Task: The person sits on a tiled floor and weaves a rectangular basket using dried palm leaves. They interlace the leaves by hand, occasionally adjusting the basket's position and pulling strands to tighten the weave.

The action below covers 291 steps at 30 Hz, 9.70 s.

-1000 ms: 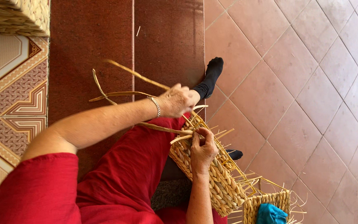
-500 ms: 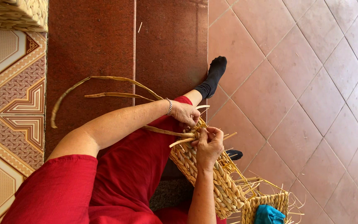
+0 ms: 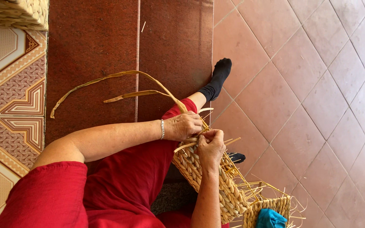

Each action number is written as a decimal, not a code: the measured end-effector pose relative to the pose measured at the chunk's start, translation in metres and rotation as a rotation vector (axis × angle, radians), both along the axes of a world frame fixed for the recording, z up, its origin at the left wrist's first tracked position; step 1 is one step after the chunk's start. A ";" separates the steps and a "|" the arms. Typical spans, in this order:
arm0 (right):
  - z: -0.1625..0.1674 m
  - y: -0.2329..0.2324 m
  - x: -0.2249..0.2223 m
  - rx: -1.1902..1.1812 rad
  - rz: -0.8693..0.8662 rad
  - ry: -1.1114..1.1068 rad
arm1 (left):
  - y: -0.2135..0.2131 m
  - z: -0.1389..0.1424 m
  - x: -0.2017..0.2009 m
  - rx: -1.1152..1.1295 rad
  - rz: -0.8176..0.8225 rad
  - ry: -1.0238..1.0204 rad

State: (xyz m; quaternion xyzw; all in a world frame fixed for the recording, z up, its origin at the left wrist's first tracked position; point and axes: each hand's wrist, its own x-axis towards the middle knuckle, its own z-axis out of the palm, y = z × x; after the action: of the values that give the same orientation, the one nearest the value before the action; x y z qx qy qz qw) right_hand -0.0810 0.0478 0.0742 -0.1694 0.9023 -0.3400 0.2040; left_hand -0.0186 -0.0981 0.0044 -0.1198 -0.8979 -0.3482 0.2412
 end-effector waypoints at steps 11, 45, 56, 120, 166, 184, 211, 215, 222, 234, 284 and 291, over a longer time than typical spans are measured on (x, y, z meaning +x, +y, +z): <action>-0.032 0.010 -0.001 -0.342 -0.031 -0.083 | 0.013 0.038 0.024 -0.353 -0.019 -0.781; 0.083 0.201 -0.044 -1.051 -0.315 -0.232 | 0.017 0.045 0.049 0.346 0.297 -0.427; 0.059 0.246 0.045 -0.426 -0.267 0.212 | 0.089 0.050 0.126 0.223 0.229 -0.349; 0.076 0.227 0.062 -0.241 -0.026 0.534 | 0.163 0.107 0.042 -0.346 -0.119 0.298; 0.080 0.227 0.096 -0.138 0.224 0.762 | 0.097 0.231 0.105 -0.312 -0.090 0.783; 0.057 0.230 0.102 -0.031 0.196 0.941 | 0.175 0.102 0.040 -0.150 -0.303 0.228; 0.042 0.230 0.103 -0.095 0.133 0.973 | 0.176 0.054 -0.140 -0.318 -0.881 -1.149; 0.035 0.240 0.105 -0.319 -0.125 0.617 | 0.166 0.053 -0.147 -0.780 -0.471 -0.969; 0.046 0.228 0.101 -0.387 -0.116 0.676 | 0.127 0.074 -0.170 -1.012 -0.018 -1.055; 0.050 0.206 0.081 -0.073 -0.220 0.704 | 0.077 0.071 -0.173 -1.141 0.283 -0.965; 0.032 0.216 0.101 0.147 0.066 0.937 | 0.115 0.123 -0.024 -0.645 -0.362 -0.308; 0.038 0.214 0.105 0.167 0.066 0.975 | 0.112 0.127 0.008 -0.642 -0.383 0.448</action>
State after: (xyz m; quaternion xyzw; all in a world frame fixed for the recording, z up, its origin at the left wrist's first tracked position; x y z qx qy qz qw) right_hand 0.0241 0.2622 0.1118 -0.3202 0.9110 -0.1409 -0.2185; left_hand -0.0106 0.0137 0.1317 -0.4256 -0.8477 -0.0549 0.3118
